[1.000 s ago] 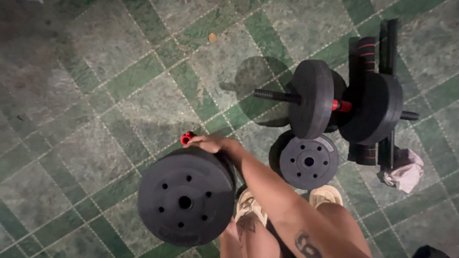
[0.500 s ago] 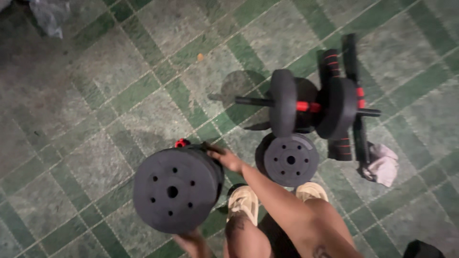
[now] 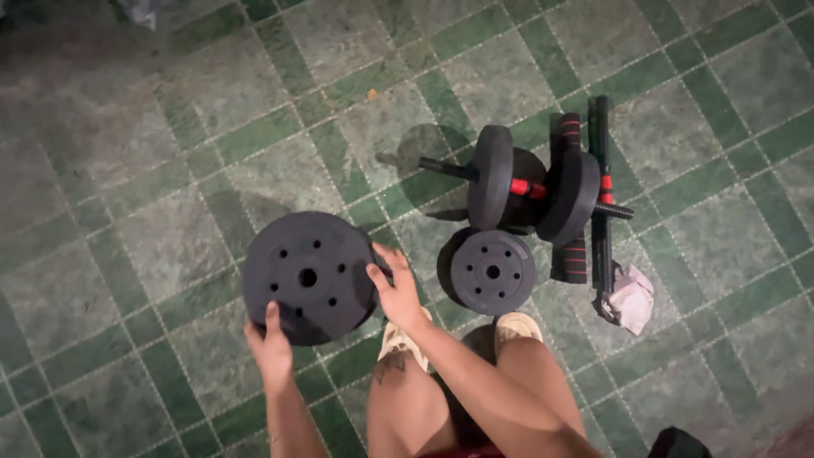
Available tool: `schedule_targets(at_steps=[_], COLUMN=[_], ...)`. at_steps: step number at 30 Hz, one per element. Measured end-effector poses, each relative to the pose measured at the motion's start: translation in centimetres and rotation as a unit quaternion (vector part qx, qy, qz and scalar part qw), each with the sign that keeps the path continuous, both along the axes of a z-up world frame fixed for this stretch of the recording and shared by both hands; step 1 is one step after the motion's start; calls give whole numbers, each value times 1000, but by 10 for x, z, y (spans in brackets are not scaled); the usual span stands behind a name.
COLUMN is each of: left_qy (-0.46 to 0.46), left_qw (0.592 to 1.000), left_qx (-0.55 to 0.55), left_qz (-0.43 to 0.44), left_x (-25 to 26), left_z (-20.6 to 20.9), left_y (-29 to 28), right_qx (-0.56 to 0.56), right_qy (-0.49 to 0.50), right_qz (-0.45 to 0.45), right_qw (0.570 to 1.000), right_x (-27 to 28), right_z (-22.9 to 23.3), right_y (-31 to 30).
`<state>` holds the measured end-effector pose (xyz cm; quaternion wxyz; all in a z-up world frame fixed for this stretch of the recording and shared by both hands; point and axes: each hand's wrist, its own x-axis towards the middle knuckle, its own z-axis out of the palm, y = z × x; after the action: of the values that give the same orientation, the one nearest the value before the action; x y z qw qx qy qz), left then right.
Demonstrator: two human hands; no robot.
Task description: The person assembles two adjustable dumbbells by sliding weight plates onto the bars and securing them with red collars. The person then places the completed dumbbells on the floor.
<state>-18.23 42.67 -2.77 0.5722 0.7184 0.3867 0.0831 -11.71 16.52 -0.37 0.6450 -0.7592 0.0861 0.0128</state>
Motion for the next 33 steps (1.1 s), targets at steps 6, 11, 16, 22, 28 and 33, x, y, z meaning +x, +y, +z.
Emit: schedule_targets(at_steps=[6,11,16,22,28,33], left_qy=[18,7,13,-63,-17,23], left_qw=[989,994,998,993,983,944], left_qx=[136,94,44,-72,-67,-324], left_qz=[-61,-50,-35,-63,-173,-53], left_x=[6,7,-2,-3,12,-1], left_z=[-17,-1,48,137,172,116], left_y=[16,4,-22,-88,-175,-225], right_qx=[-71,11,113,348,205,154], right_qy=[18,116,188,275,365,411], right_qz=[14,42,43,42,0,-113], right_qw=[997,992,975,895,908,892], right_x=[12,24,21,-5,-38,-74], right_z=[-5,-10,-7,-9,-20,-62], right_y=[7,-3,-20,-76,-157,-209])
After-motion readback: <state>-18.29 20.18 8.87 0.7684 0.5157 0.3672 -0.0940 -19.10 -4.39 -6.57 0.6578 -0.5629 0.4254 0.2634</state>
